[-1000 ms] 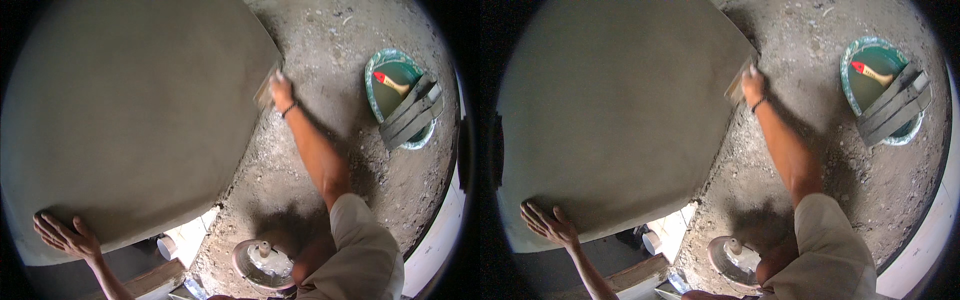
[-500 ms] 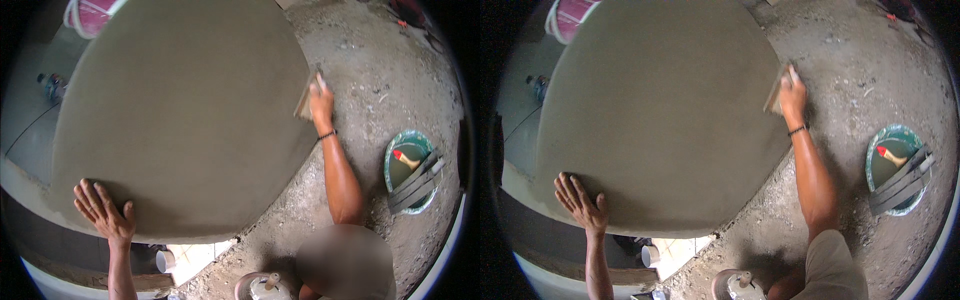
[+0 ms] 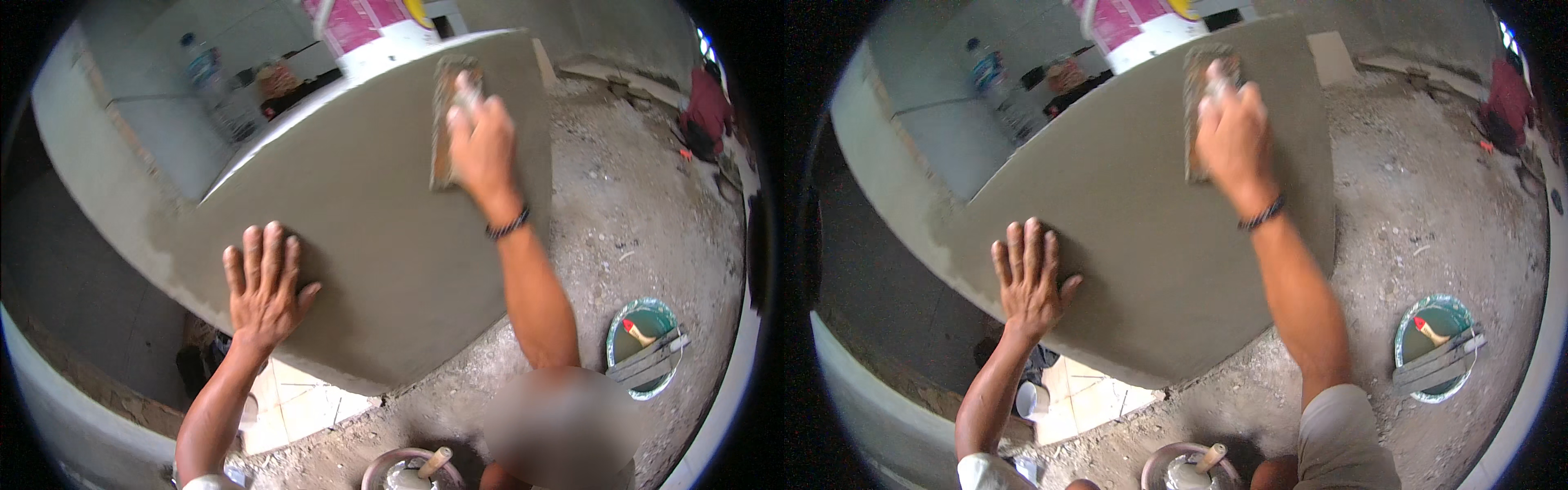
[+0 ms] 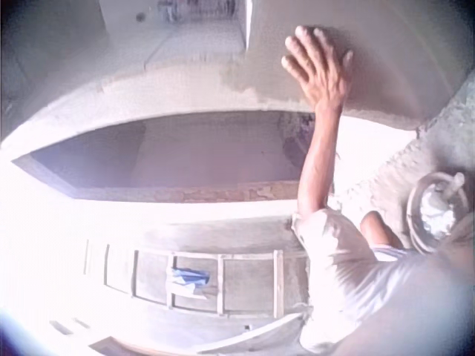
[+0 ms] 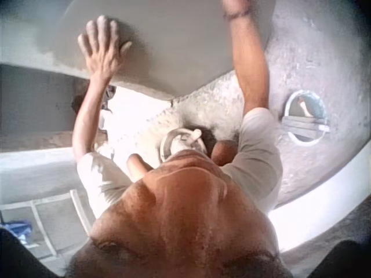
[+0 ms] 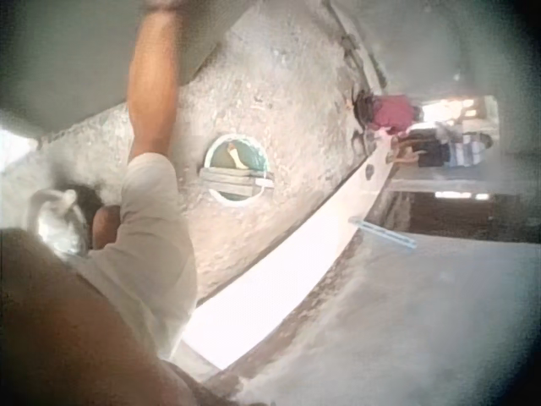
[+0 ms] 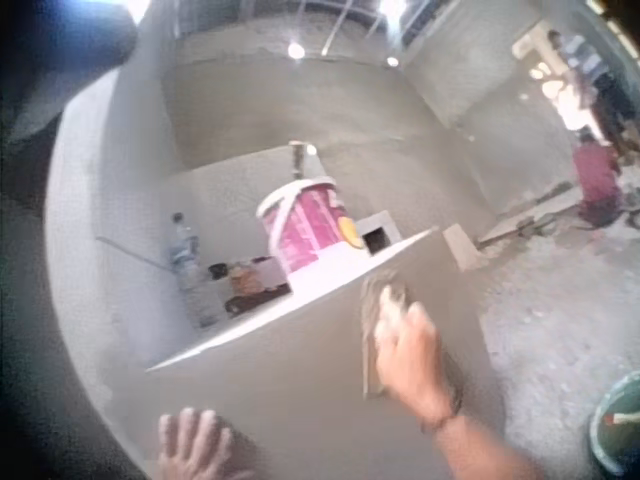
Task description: The person applies wet plaster to the surface of a corner wall using a wooden float, smoothing the material with repeated circular and linear strokes.
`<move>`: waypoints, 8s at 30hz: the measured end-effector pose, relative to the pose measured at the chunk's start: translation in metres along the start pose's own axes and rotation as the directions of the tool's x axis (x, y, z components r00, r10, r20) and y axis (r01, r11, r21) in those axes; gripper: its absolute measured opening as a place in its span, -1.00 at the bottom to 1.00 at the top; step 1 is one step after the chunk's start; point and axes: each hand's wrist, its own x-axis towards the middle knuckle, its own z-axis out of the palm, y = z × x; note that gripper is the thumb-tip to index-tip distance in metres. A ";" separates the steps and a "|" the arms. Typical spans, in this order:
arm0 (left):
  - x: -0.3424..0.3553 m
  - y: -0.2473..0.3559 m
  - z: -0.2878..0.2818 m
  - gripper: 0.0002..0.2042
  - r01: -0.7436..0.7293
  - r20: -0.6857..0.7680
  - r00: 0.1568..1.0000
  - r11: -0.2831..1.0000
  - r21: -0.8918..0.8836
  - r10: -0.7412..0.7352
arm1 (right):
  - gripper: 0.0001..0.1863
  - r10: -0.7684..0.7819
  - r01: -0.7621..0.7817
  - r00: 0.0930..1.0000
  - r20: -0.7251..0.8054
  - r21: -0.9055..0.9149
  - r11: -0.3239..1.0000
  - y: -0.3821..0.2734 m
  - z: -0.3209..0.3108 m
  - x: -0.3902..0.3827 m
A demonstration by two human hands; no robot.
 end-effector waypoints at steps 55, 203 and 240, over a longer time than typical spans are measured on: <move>-0.089 -0.057 -0.083 -0.25 0.367 -0.203 0.838 0.798 -0.478 -0.507 | -0.41 -0.226 0.247 0.937 0.268 -0.048 0.968 -0.161 0.029 -0.112; 0.048 -0.040 -0.017 -0.27 0.033 -0.030 0.999 0.998 0.057 -0.032 | -0.59 0.131 -0.126 0.982 -0.138 0.047 0.991 0.124 -0.015 -0.042; 0.005 -0.031 -0.013 -0.21 0.053 -0.029 0.998 0.993 -0.106 -0.057 | -0.63 -0.119 0.109 0.984 0.129 0.076 0.991 -0.076 0.042 -0.323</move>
